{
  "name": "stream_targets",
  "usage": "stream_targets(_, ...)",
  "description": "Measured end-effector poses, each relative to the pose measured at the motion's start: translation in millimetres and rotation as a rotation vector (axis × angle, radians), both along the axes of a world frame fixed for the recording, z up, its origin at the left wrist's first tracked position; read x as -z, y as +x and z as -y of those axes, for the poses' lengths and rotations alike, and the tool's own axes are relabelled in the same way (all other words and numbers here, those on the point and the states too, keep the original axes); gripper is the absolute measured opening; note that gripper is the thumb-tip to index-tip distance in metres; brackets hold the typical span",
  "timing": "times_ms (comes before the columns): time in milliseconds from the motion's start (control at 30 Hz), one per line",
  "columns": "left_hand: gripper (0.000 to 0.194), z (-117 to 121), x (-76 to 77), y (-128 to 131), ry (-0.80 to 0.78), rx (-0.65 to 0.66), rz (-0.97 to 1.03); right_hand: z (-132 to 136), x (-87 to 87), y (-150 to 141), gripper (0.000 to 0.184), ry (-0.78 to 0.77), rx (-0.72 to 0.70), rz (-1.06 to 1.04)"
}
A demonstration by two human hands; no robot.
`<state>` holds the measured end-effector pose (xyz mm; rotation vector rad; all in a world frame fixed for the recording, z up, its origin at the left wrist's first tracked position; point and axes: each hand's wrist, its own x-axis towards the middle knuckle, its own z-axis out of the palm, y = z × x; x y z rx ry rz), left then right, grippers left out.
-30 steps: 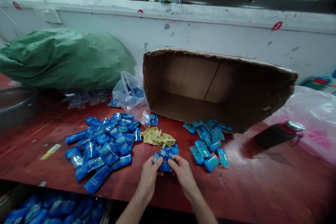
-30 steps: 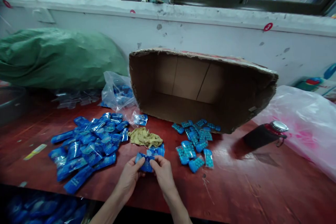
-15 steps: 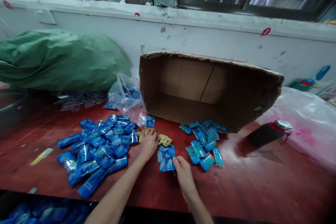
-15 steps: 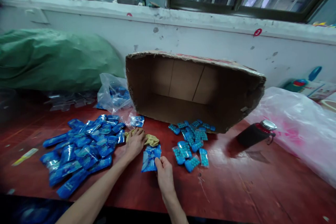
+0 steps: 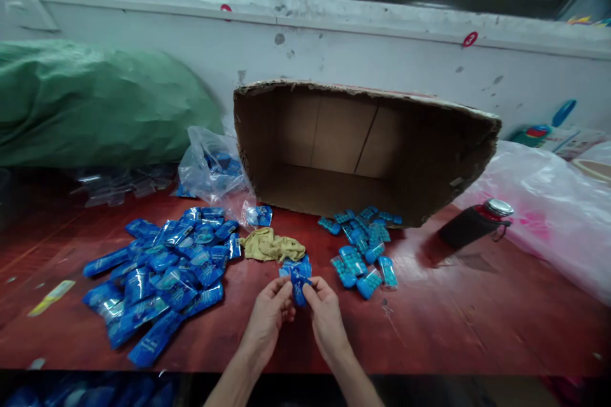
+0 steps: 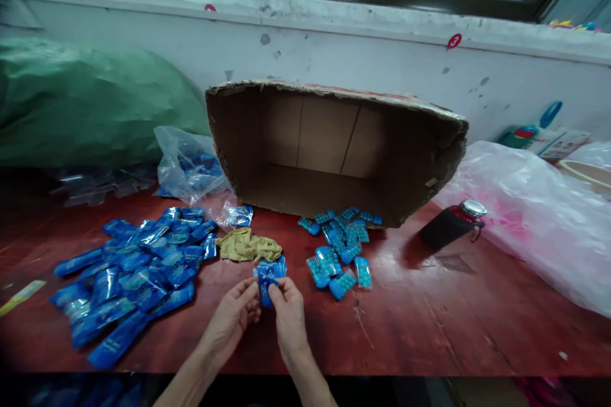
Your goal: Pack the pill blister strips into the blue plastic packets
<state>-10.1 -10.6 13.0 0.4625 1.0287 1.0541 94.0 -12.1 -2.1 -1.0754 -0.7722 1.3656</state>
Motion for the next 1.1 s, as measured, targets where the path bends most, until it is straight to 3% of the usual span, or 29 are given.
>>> stream_targets(233, 0.033, 2.2, 0.1, -4.5, -0.016, -0.074, 0.071, 4.9, -2.5, 0.9, 0.012, -0.033, -0.054, -0.148)
stream_targets(467, 0.024, 6.7, 10.7, -1.9, 0.125, -0.183, -0.297, 7.9, -11.8, -3.1, 0.023, -0.050, -0.167, -0.094)
stream_targets(600, 0.026, 9.6, 13.0, -1.5, 0.106, -0.243, -0.393, 6.0, -12.7, -7.9, 0.017, -0.072, -0.120, -0.006)
stream_targets(933, 0.028, 5.3, 21.4, 8.5, 0.024, -0.315, -0.219, 3.5, 0.4, -13.1, 0.023, 0.018, -0.048, 0.358)
stream_targets(1100, 0.031, 6.9, 11.2, 5.8, -0.025, -0.183, -0.085, 3.4, 0.4, -8.9, 0.029, 0.060, -0.058, 0.415)
